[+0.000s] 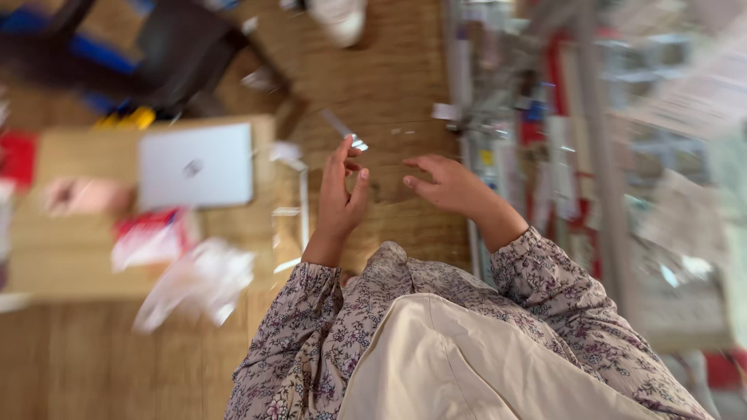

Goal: The person arranges blue and red artificial roses on a table, then wipes the glass surface of a display case with a tissue. They handle small boxes, a tissue pack, and a hanging keyring display while moving between the table and the case.

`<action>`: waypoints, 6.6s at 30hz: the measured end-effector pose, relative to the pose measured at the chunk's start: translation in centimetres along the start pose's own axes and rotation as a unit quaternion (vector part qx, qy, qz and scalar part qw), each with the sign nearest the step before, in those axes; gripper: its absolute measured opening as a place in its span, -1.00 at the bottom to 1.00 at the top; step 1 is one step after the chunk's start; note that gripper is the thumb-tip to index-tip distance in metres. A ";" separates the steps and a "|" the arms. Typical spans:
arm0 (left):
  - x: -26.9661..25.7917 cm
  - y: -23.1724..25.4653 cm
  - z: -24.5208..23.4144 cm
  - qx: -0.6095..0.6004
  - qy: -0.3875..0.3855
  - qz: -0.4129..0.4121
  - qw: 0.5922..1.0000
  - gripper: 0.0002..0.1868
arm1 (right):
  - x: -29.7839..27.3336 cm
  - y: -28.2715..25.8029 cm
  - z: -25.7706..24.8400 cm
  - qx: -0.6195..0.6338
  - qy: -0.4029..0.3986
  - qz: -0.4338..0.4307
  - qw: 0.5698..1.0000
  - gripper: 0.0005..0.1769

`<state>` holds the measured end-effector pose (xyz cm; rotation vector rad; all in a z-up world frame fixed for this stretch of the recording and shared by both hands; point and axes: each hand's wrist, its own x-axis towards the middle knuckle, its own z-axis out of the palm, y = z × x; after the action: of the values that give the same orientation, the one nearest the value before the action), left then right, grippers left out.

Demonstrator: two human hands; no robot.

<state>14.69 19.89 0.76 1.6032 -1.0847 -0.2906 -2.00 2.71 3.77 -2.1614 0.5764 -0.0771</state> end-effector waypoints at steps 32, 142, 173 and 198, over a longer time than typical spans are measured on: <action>-26.2 -7.3 -30.5 0.224 0.483 -0.238 0.813 -0.48 | 26.4 -20.4 55.6 -0.381 -0.332 -0.184 0.843 -0.15; 14.0 12.3 38.4 0.015 -0.486 0.432 0.760 -0.67 | -32.3 27.7 -16.0 -0.126 0.475 0.667 0.560 -0.40; 14.3 9.3 41.0 -0.137 -0.548 0.440 0.698 -0.54 | -22.6 16.6 -1.9 -0.157 0.428 0.611 0.648 -0.19; 0.3 13.6 40.3 -0.152 -0.622 0.444 0.626 -0.31 | -31.3 12.6 5.7 -0.115 0.479 0.662 0.566 -0.09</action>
<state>-19.23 -5.67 -1.23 0.1664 -2.5390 -0.8895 -33.16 13.95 -4.85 -1.1319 2.7852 -0.3578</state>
